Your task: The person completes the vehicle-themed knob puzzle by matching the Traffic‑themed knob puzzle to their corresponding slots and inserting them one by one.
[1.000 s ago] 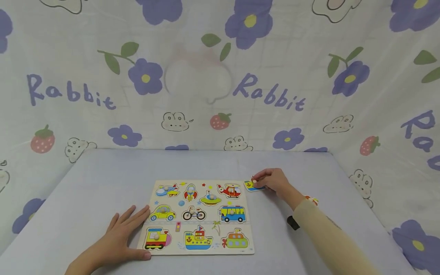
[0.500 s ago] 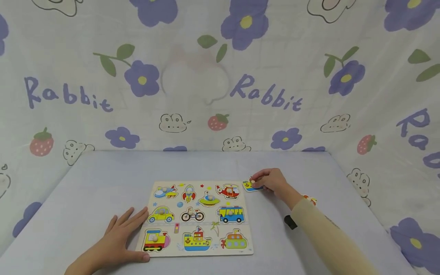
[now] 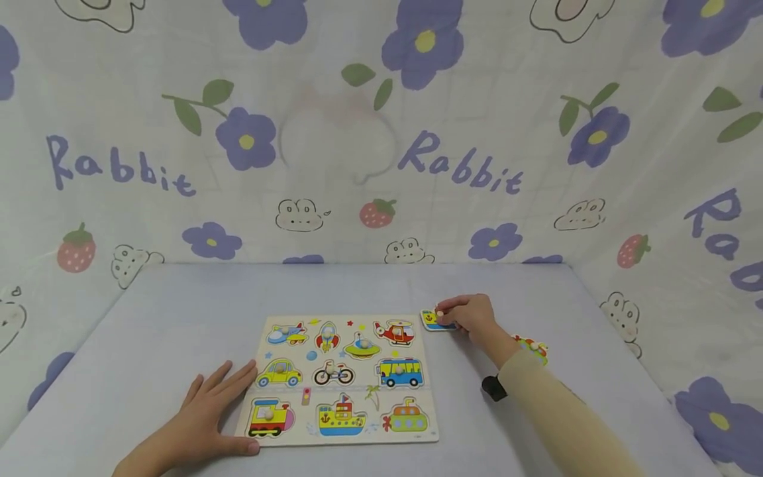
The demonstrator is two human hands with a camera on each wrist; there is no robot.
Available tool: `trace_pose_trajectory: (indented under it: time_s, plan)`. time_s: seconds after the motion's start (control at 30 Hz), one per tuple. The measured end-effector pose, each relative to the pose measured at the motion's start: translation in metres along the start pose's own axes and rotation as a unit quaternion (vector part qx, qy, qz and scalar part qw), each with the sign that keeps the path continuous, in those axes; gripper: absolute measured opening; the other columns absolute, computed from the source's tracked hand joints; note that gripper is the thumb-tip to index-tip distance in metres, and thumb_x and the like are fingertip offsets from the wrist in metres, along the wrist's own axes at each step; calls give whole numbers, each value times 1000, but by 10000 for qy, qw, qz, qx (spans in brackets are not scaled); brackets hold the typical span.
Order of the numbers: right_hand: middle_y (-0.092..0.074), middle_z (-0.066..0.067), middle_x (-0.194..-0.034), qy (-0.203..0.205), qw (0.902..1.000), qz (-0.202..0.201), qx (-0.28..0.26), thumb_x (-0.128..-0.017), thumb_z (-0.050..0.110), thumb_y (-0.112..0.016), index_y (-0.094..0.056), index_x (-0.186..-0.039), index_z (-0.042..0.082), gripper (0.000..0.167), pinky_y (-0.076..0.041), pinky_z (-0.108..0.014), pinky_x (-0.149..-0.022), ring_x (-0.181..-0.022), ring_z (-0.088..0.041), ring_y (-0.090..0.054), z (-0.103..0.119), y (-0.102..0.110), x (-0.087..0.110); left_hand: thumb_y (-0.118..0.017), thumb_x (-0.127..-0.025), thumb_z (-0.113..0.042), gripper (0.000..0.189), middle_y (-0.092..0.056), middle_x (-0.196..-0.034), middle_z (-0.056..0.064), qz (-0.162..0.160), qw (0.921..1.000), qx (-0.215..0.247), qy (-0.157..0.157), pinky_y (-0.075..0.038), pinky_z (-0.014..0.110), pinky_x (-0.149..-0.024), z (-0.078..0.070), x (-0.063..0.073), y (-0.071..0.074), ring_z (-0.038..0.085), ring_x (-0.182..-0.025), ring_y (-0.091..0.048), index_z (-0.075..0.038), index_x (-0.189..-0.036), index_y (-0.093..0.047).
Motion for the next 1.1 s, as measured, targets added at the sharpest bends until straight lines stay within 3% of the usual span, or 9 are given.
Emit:
trace_pose_trajectory:
  time_s: [0.2, 0.43, 1.1]
  plan:
    - [-69, -6, -102, -78, 9998, -94, -130, -77, 9, -84, -75, -109, 5, 34, -36, -26, -53, -60, -15, -46, 4, 3, 6, -75, -54, -80, 122, -30, -158, -3, 16, 10000, -25, 18, 5, 69, -108, 0, -1, -1, 37, -146, -9, -17, -152, -39]
    - [-69, -8, -105, -94, 9970, -242, -723, -79, 6, -81, -73, -112, 2, 34, -34, -27, -51, -57, -15, -44, 9, -2, 23, -75, -54, -79, 122, -30, -158, -3, 25, 10000, -50, 31, 5, 70, -107, 1, -1, -2, 38, -146, -9, -17, -152, -40]
    - [-72, -8, -99, 132, 9920, -183, -1239, -78, 5, -82, -76, -100, 6, 23, -37, -26, -53, -74, -20, -57, 32, -56, 84, -74, -53, -80, 123, -30, -158, -2, -59, 9999, -85, -71, 4, 70, -107, 3, -1, -3, 38, -146, -9, -17, -153, -39]
Point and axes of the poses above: each hand's wrist, its own x-axis away from the middle knuckle, its own y-axis out of the back of the hand, z = x × y, the point moved 1 cm from there along -x, towards the middle knuckle
